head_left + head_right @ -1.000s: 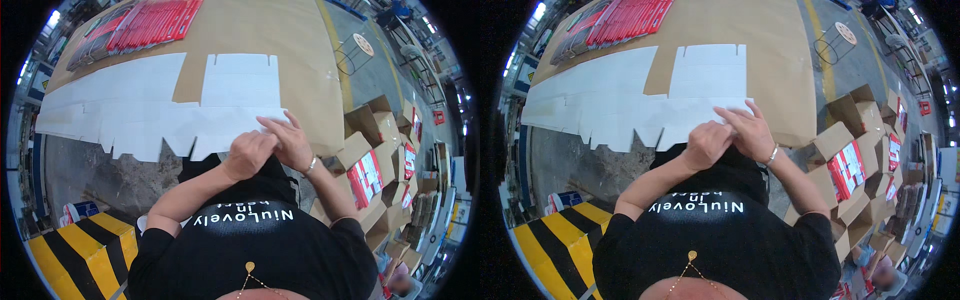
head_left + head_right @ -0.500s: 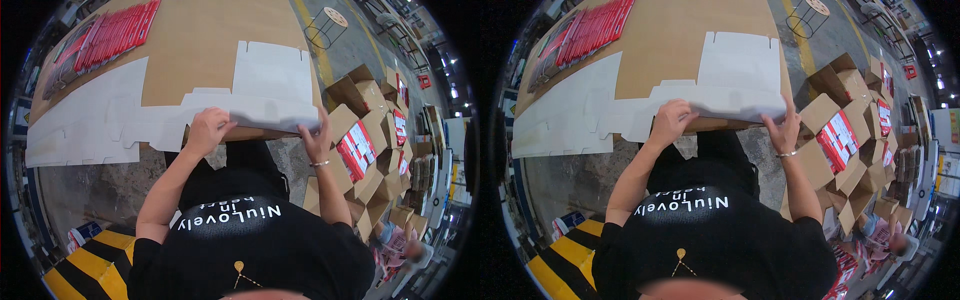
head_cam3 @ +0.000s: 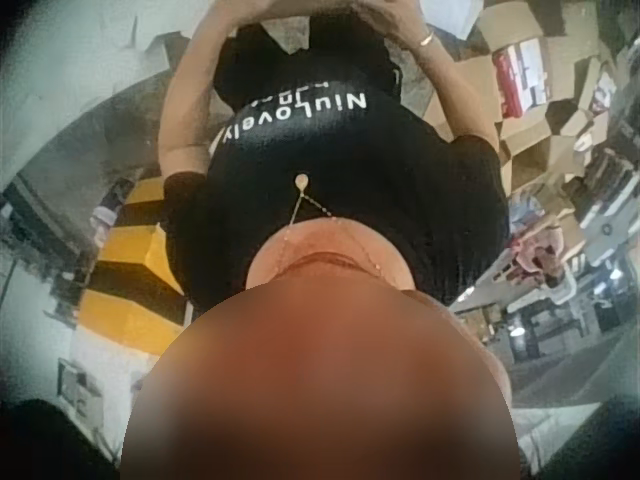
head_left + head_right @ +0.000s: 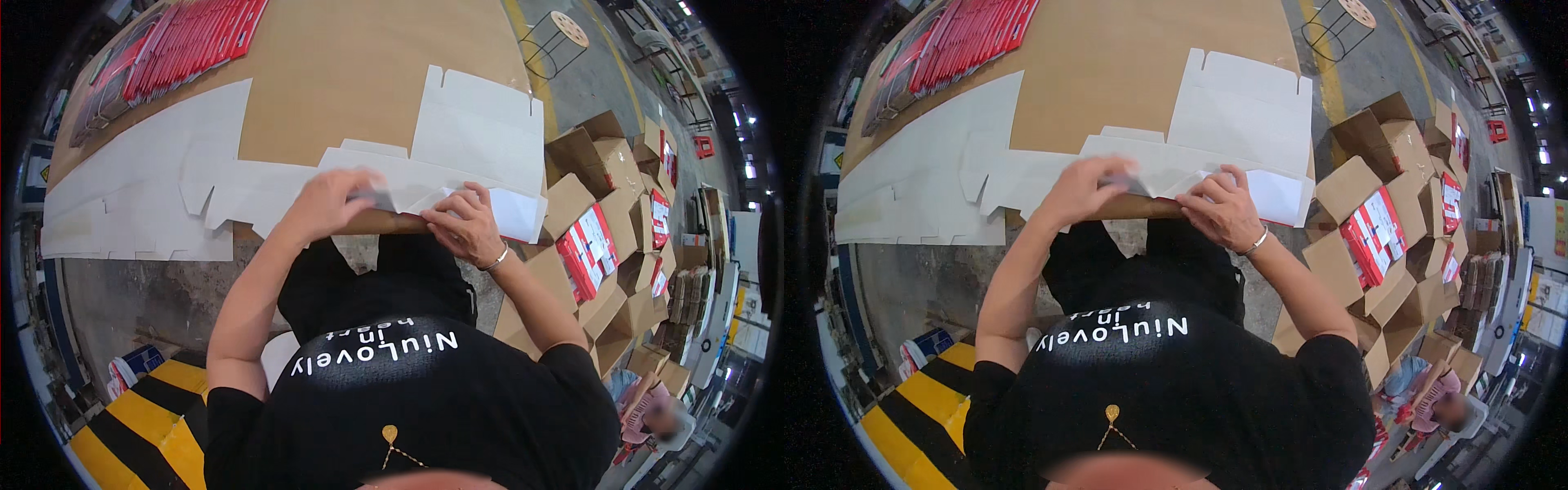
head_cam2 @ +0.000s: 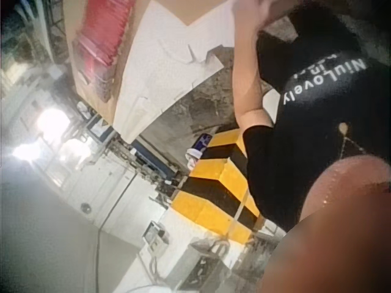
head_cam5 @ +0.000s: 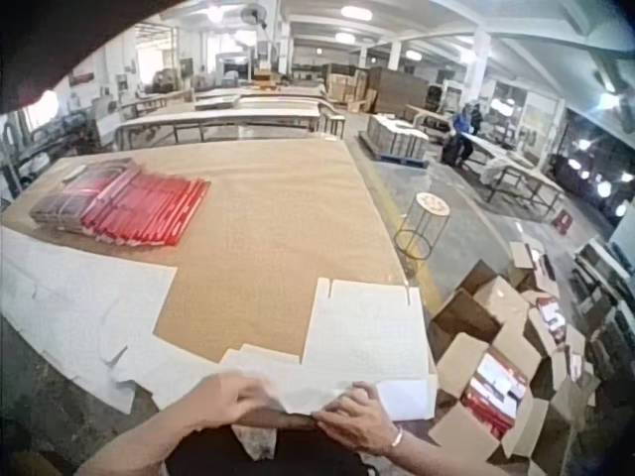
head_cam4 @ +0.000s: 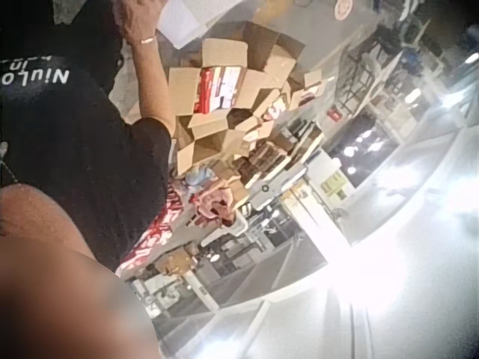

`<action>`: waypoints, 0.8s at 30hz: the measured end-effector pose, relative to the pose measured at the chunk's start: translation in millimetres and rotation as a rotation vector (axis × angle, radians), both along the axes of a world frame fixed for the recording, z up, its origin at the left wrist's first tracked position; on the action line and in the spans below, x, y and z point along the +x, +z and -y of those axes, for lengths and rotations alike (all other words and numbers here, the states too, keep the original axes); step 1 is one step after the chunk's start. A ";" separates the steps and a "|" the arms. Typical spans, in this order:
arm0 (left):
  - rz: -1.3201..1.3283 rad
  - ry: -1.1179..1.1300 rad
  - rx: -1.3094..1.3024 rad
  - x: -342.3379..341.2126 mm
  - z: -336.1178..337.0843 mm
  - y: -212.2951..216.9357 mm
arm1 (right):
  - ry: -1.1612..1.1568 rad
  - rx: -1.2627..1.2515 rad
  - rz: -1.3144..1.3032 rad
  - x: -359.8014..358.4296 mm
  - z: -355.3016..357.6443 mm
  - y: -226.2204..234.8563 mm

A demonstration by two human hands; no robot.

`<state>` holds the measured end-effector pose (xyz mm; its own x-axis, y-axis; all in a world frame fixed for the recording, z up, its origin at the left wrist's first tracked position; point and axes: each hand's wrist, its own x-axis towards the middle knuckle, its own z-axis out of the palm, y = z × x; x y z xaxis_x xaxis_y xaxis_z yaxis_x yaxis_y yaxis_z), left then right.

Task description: Folding and assembling flat cardboard paper boxes in a paper mill or packaging facility.

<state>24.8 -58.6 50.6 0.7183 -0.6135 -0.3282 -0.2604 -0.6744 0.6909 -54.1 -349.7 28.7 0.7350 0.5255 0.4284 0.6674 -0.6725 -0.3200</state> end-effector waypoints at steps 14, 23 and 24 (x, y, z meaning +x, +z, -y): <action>0.711 -0.073 0.434 -108.5 102.2 -24.5 | -0.721 1.441 -1.154 -85.4 -32.1 -34.1; 0.670 -0.212 -0.108 -77.8 50.7 2.0 | -0.324 0.105 -0.019 3.2 -53.2 31.9; 0.621 -0.232 -0.135 -75.9 38.5 12.3 | -0.324 0.110 -0.015 5.7 -55.9 30.5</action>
<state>-51.0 -97.1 62.9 0.5937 -0.7810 0.1937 -0.7640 -0.4716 0.4403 -48.3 -293.9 59.2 0.8627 0.2149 0.4578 0.4196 -0.8095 -0.4107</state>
